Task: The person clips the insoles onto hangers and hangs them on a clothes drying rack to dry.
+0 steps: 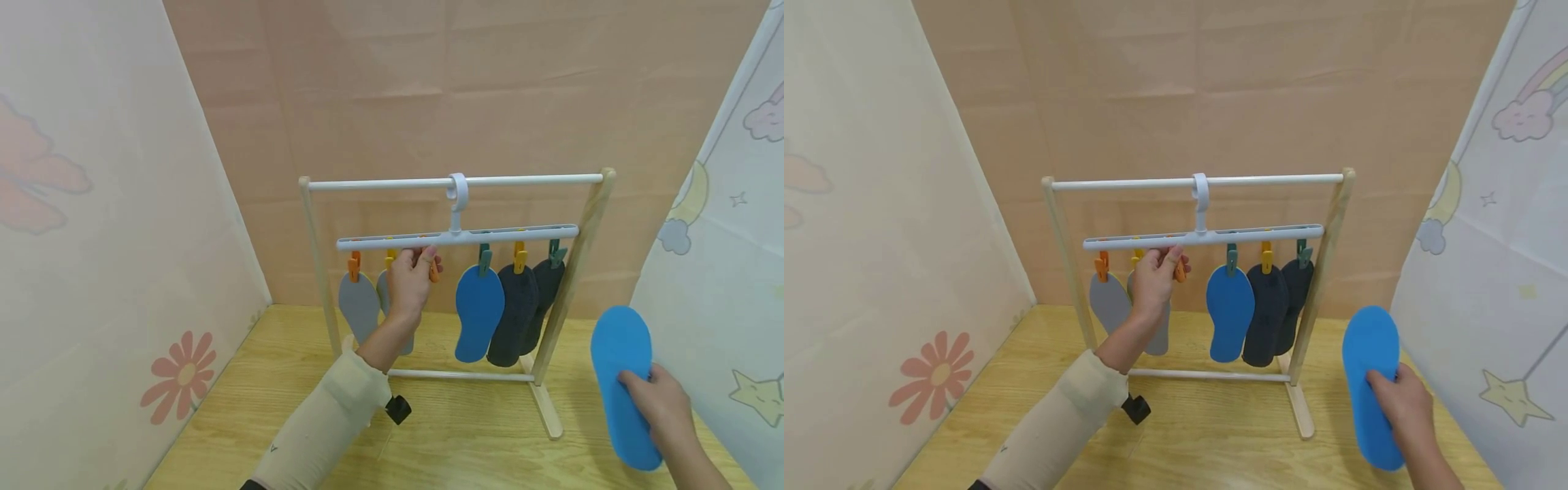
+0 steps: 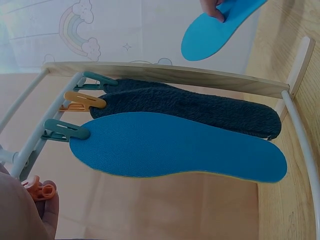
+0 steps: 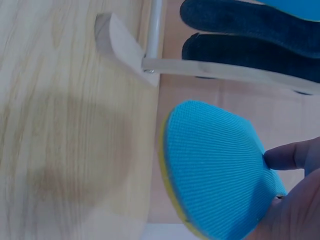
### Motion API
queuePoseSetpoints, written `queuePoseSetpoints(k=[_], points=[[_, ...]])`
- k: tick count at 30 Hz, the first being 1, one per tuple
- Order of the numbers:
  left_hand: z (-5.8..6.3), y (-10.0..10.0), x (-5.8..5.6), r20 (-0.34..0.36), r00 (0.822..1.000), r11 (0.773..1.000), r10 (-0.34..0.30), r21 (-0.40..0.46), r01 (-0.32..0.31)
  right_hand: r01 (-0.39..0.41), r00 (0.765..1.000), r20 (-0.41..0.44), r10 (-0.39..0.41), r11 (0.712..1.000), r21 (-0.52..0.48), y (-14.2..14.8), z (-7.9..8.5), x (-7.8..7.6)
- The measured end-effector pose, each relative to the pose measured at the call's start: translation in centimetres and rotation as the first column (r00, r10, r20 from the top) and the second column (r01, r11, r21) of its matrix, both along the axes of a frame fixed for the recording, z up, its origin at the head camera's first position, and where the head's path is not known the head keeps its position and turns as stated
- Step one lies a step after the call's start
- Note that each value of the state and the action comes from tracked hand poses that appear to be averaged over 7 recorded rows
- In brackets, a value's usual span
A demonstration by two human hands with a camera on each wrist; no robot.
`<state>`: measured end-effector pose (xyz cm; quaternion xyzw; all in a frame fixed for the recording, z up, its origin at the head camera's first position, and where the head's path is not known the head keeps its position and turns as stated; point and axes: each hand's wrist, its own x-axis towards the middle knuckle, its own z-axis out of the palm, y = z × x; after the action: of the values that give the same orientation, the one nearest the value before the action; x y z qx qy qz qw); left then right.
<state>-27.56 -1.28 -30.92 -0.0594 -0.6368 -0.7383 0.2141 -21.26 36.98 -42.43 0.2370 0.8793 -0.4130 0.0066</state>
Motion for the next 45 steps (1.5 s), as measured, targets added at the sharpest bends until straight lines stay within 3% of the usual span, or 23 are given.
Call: queuePoseSetpoints(k=[8, 22, 31, 45], points=[[-0.1, 0.0, 0.0, 0.007, 1.000, 1.000, -0.001, 0.010, 0.001, -0.007, 0.999, -0.038, 0.006, 1.000, -0.010, -1.2, 1.0, 0.6], [0.0, -0.1, 0.0, 0.003, 1.000, 1.000, -0.005, 0.013, 0.005, 0.059, 0.967, -0.246, -0.066, 0.998, -0.036, -4.3, 2.6, 1.8], [0.0, -0.1, 0.0, -0.013, 1.000, 1.000, -0.007, 0.025, 0.008, 0.033, 0.945, -0.321, -0.059, 0.996, -0.084, -7.2, 3.5, 3.3], [-0.2, -0.2, -0.1, 0.003, 1.000, 1.000, -0.014, 0.003, 0.014, -0.046, 0.935, -0.355, 0.011, 0.995, -0.092, -9.2, 4.2, 4.4]])
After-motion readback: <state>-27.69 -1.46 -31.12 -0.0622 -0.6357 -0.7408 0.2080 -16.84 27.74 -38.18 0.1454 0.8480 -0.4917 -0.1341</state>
